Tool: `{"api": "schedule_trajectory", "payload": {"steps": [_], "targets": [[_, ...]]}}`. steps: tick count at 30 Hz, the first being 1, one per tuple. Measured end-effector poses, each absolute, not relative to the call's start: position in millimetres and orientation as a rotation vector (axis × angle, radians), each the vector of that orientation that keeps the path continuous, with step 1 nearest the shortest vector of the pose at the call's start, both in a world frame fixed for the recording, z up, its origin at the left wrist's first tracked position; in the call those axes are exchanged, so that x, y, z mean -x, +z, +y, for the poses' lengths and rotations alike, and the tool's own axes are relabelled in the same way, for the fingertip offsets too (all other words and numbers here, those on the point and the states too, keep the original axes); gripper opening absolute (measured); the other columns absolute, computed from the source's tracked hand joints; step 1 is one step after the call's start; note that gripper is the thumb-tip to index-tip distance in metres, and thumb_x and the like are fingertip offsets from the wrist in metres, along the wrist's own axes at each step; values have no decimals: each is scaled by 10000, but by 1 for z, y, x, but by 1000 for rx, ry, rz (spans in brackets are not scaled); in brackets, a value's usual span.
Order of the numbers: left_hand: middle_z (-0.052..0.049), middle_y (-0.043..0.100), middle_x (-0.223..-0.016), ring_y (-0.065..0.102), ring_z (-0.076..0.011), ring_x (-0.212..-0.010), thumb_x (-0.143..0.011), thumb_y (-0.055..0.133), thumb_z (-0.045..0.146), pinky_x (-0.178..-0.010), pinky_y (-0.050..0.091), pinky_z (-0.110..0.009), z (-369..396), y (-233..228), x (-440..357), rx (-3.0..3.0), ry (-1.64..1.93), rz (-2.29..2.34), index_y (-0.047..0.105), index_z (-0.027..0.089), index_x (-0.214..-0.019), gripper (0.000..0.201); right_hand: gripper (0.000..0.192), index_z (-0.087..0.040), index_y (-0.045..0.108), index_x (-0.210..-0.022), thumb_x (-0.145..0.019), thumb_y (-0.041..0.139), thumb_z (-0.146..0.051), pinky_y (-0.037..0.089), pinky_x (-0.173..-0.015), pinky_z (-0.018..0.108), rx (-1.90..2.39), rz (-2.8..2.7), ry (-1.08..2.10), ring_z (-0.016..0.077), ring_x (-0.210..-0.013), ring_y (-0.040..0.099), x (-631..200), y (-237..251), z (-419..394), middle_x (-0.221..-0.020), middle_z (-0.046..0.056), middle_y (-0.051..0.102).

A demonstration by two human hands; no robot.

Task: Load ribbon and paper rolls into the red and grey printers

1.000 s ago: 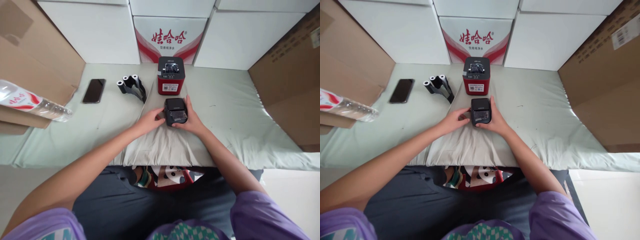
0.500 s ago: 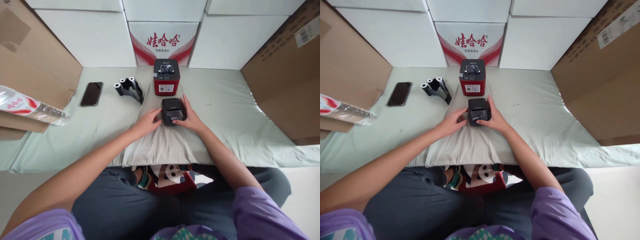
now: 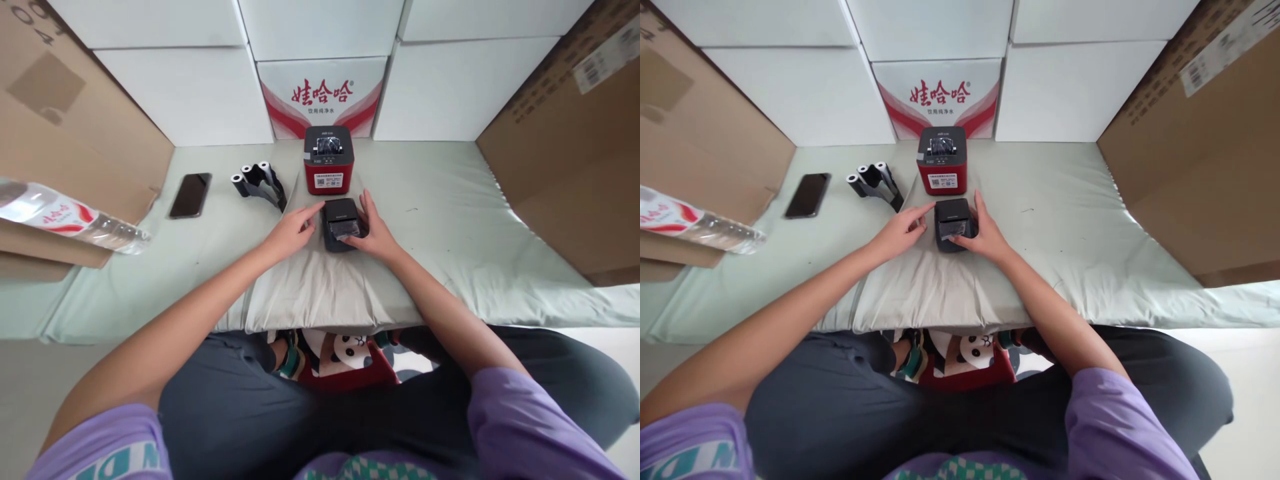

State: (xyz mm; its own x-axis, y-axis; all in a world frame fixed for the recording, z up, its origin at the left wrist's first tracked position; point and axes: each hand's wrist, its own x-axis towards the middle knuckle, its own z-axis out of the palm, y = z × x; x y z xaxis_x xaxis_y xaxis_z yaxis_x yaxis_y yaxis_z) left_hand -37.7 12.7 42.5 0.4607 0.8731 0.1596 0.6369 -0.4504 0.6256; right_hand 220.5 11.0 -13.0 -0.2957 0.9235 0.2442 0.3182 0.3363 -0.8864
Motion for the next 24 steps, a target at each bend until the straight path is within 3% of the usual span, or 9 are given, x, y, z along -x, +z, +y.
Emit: {"api": "schedule_trajectory", "payload": {"steps": [5,8,11,14,17,24], "targets": [[-65,735,-1110,650,-182,-890,-929,519,187,-901,547,-336,19,43,33,-2167,714,1214,571,259,-1542,620,1559,-199,-45,-1723,-604,786,-897,316,-1301,614,1109,-1806,915,423,-1599,363,-217,-13,10,-1708,243,361],[-74,762,-1200,675,-173,-909,-924,515,174,-898,553,-323,17,44,34,-2129,780,1234,591,251,-1524,610,1424,-228,98,-1727,-653,769,-879,332,-1288,634,1087,-1829,840,423,-1586,384,-217,-10,9,-1695,212,394],[-89,767,-1303,666,-143,-823,-927,488,160,-887,555,-307,12,47,36,-2090,782,1251,562,236,-1551,633,1024,-310,462,-1609,-761,726,-819,346,-1275,646,1027,-1882,685,414,-1565,401,-221,-4,7,-1704,139,392],[-93,747,-1374,644,-126,-739,-927,474,149,-892,562,-309,7,48,36,-2062,741,1245,517,242,-1586,667,564,-347,764,-1269,-863,676,-729,437,-1206,638,1014,-1888,571,394,-1496,473,-224,0,5,-1654,91,439],[-96,717,-1425,671,-135,-782,-926,480,145,-928,570,-323,5,47,36,-2024,740,1229,485,241,-1608,690,404,-339,821,-1067,-916,644,-669,486,-1158,625,1035,-1834,512,361,-1404,549,-223,2,3,-1479,100,564],[-108,583,-1586,725,-171,-952,-920,497,133,-1079,553,-434,8,41,32,-1949,813,1127,401,296,-1649,753,473,-295,780,-1027,-952,570,-711,597,-1019,567,1110,-1696,489,317,-1175,671,-218,1,3,-1331,130,601]]}}
